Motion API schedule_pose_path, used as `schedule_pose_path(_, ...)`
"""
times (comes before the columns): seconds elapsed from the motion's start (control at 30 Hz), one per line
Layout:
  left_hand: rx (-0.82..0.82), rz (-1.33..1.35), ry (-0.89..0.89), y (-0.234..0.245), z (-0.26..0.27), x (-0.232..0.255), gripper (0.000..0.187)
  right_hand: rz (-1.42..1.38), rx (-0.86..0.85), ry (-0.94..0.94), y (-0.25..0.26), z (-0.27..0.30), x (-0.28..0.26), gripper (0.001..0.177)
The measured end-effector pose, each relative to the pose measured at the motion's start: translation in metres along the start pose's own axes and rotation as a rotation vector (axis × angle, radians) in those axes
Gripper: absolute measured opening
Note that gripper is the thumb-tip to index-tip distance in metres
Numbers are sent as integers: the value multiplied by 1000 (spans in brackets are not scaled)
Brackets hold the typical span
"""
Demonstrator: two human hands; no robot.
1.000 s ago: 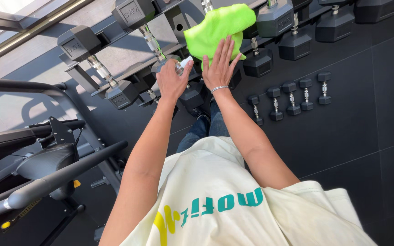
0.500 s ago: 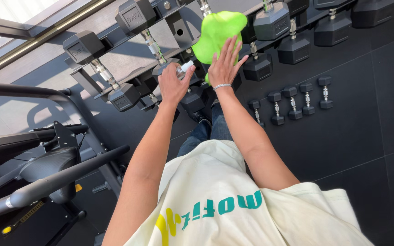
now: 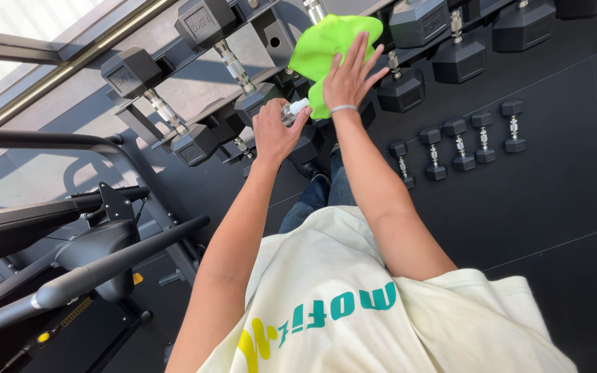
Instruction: The person sprays a liquid onto a cloth and wipes the handles and weights of several dumbbells on a rack.
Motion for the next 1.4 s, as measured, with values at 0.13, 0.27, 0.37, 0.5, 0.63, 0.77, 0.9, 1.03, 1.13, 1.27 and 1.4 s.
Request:
schedule_pose_path(0.13, 53, -112, 14, 14, 5, -21, 55, -237, 79, 86, -19, 18, 27, 61)
schedule_pose_path(0.27, 24, -285, -114, 27, 2, -39, 68, -154, 49, 139, 2, 46, 30, 69)
schedule_pose_path(0.37, -52, -410, -185, 25, 3, -54, 67, -226, 130, 283, 17, 20, 15, 66)
schedule_pose_path(0.5, -77, -436, -149, 12, -1, -61, 64, -188, -141, 44, 1, -39, 6, 52)
schedule_pose_path(0.63, -59, -508, -160, 14, -2, -53, 62, -523, 84, -236, -41, -53, 31, 58)
schedule_pose_path(0.77, -77, -477, -144, 10, -12, -38, 59, -783, 81, -524, -64, 7, 41, 73)
schedule_pose_path(0.9, -70, -208, -228, -29, -45, -10, 58, -1350, 168, -1043, -92, 6, 21, 73)
schedule_pose_path(1.03, -21, -192, -304, -59, -106, 18, 44, -2266, -168, -891, -131, -21, 52, 66)
schedule_pose_path(1.13, 67, -288, -372, -60, -157, 22, 42, -2349, -272, -872, -154, -39, 76, 58)
schedule_pose_path(1.27, 140, -401, -404, -49, -200, 26, 49, -2190, -250, -1103, -126, -14, 62, 64)
schedule_pose_path(1.4, 17, -518, -341, -68, -232, 24, 55, -2155, -408, -1186, -98, -3, 58, 73)
Point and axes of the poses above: each hand's wrist, its own z-axis away from the middle knuckle, its own y-axis out of the back of the hand, x = y × z, the point moved 2 cm from there along -z, towards the middle knuckle, and after that the axes turned 10 degrees about x, right-handed, at the moved point
